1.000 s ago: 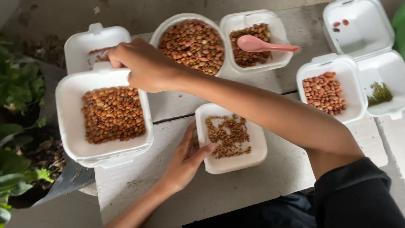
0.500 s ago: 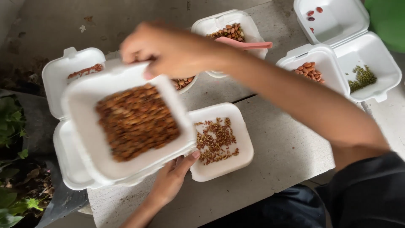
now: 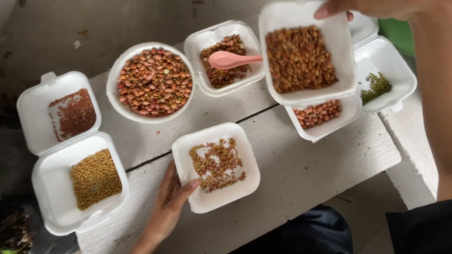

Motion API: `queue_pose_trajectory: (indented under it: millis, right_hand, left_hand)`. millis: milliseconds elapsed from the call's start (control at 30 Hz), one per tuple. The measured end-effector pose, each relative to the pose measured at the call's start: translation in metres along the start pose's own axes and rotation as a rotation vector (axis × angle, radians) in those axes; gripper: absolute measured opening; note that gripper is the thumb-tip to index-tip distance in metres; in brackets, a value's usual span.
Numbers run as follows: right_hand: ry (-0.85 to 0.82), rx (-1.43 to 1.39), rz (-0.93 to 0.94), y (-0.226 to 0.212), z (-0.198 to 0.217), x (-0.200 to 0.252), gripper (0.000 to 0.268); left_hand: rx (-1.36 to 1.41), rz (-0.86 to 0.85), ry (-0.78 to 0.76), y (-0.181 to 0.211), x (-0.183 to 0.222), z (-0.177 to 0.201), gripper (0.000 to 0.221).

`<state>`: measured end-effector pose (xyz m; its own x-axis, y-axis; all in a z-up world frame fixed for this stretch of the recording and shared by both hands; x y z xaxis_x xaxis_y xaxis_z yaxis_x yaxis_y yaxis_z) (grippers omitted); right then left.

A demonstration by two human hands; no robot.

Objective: Sorting various types of seeds and beans into separate plastic containers using hands and a small spoon.

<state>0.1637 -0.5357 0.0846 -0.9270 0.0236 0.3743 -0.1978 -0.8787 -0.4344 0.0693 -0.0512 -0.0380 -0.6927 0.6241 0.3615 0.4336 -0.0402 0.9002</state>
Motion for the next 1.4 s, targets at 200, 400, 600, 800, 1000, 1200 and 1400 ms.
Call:
queue_pose_trajectory:
  millis: [200, 400, 600, 800, 1000, 1200, 1400]
  right_hand:
    - [-0.209, -0.180, -0.074, -0.025, -0.037, 0.037, 0.042]
    - [-0.180, -0.023, -0.171, -0.016, -0.043, 0.053, 0.045]
    - [-0.179, -0.006, -0.104, 0.000, -0.049, 0.043, 0.043]
    - [-0.170, -0.043, -0.088, -0.001, -0.054, 0.037, 0.039]
    - [-0.123, -0.009, -0.128, -0.011, -0.053, 0.041, 0.034]
    - [0.117, 0.210, 0.134, -0.042, -0.041, 0.052, 0.018]
    - [0.237, 0.243, 0.619, -0.196, -0.074, 0.084, 0.023]
  left_hand:
    - [-0.009, 0.029, 0.031, -0.002, -0.004, 0.001, 0.072]
    - [0.000, 0.011, 0.011, -0.004, -0.006, 0.001, 0.070]
    - [0.011, -0.005, 0.001, -0.004, -0.005, 0.001, 0.070]
    - [-0.001, -0.011, 0.002, -0.003, -0.004, 0.001, 0.069]
    - [-0.007, -0.027, -0.001, 0.000, -0.003, 0.001, 0.066]
    - [-0.013, -0.050, -0.024, 0.002, -0.003, -0.001, 0.067]
    - [0.080, -0.119, 0.015, -0.014, -0.004, 0.008, 0.069]
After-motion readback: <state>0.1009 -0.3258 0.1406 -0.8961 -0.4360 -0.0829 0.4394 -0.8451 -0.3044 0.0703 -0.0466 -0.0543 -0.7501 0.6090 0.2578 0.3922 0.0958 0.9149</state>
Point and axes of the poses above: each hand's wrist, its own x-axis away from the middle knuckle, its own z-axis out of the back of the hand, y = z × x, the point moved 9 cm from there along -x, towards the middle knuckle, and after that the axes turned 7 degrees about -y, right-handed, at the moved point
